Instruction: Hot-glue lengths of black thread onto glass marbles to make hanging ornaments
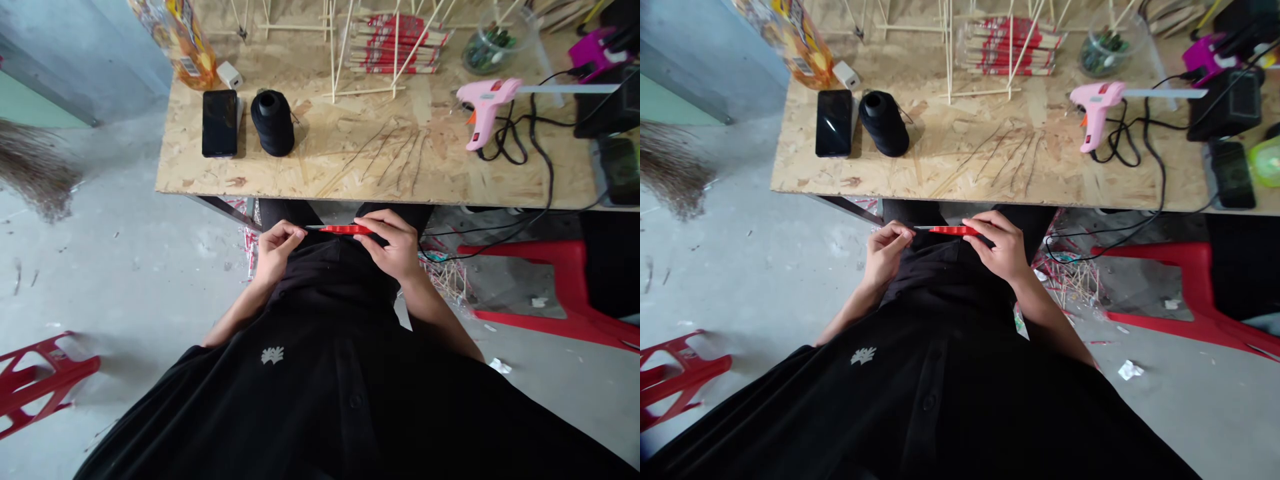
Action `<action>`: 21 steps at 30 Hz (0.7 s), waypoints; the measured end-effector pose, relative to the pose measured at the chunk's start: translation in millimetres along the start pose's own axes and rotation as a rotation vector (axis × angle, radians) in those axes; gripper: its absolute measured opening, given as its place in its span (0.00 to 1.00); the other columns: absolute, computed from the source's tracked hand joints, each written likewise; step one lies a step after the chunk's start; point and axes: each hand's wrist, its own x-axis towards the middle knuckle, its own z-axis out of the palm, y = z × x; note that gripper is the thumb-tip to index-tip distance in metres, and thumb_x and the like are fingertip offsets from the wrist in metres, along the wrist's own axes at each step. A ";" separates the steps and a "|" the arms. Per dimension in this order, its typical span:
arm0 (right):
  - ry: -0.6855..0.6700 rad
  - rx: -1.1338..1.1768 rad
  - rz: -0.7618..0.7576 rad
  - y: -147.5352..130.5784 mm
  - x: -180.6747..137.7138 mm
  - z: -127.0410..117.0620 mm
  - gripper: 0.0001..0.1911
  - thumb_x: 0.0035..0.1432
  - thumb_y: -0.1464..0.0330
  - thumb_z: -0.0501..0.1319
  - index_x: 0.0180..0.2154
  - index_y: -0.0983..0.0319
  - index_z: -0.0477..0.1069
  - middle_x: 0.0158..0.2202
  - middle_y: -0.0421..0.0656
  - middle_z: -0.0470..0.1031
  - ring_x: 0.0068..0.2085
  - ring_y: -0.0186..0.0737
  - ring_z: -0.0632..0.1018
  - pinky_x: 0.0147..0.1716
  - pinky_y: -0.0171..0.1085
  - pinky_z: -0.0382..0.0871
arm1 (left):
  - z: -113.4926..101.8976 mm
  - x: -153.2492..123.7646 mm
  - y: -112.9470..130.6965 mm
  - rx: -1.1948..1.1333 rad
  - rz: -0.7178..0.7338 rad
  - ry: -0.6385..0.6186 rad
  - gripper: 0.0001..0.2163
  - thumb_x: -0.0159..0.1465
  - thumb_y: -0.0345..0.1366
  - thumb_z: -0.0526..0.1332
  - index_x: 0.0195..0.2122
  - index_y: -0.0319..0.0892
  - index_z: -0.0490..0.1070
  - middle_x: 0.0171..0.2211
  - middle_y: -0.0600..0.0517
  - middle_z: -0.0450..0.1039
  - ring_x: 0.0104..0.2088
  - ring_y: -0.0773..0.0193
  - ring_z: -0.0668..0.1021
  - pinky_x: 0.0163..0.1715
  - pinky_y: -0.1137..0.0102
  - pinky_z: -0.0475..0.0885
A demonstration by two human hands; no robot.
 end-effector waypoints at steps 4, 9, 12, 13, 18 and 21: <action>0.007 0.008 -0.006 0.4 -0.3 0.4 0.16 0.71 0.69 0.72 0.58 0.52 0.85 0.48 0.45 0.86 0.45 0.45 0.87 0.46 0.44 0.85 | 1.3 -0.3 0.5 -0.018 -0.015 0.005 0.10 0.65 0.45 0.79 0.32 0.46 0.86 0.33 0.52 0.79 0.33 0.67 0.74 0.37 0.68 0.67; 0.014 0.003 -0.005 1.9 -1.1 1.1 0.16 0.71 0.68 0.72 0.58 0.52 0.85 0.48 0.45 0.87 0.45 0.45 0.88 0.46 0.45 0.86 | 4.7 0.0 3.3 -0.036 -0.038 0.012 0.11 0.63 0.44 0.79 0.30 0.45 0.85 0.32 0.51 0.79 0.31 0.67 0.73 0.34 0.68 0.66; 0.017 0.000 0.005 2.5 -2.2 2.7 0.15 0.71 0.67 0.72 0.57 0.51 0.85 0.47 0.45 0.87 0.45 0.45 0.88 0.46 0.45 0.86 | 7.9 0.1 5.4 -0.052 -0.053 0.039 0.11 0.62 0.44 0.79 0.28 0.45 0.84 0.31 0.51 0.79 0.30 0.67 0.73 0.34 0.68 0.65; 0.015 0.002 0.007 2.6 -2.6 3.3 0.15 0.71 0.67 0.72 0.57 0.51 0.85 0.47 0.45 0.87 0.45 0.45 0.88 0.45 0.45 0.86 | 8.9 0.1 5.9 -0.064 -0.059 0.049 0.11 0.61 0.44 0.79 0.28 0.45 0.84 0.31 0.51 0.80 0.30 0.67 0.72 0.34 0.68 0.65; 0.014 0.010 -0.005 3.0 -3.2 4.2 0.16 0.71 0.67 0.72 0.58 0.51 0.85 0.48 0.45 0.87 0.46 0.45 0.87 0.46 0.44 0.85 | 12.6 -0.2 7.3 -0.113 -0.083 0.076 0.12 0.59 0.44 0.79 0.27 0.44 0.83 0.29 0.52 0.79 0.29 0.69 0.72 0.32 0.69 0.64; 0.015 0.013 -0.010 2.6 -3.0 3.8 0.16 0.71 0.68 0.72 0.58 0.52 0.85 0.48 0.45 0.87 0.46 0.45 0.87 0.46 0.44 0.85 | 13.6 -0.2 6.4 -0.122 -0.079 0.082 0.13 0.59 0.44 0.80 0.26 0.44 0.82 0.28 0.52 0.78 0.28 0.69 0.72 0.31 0.69 0.64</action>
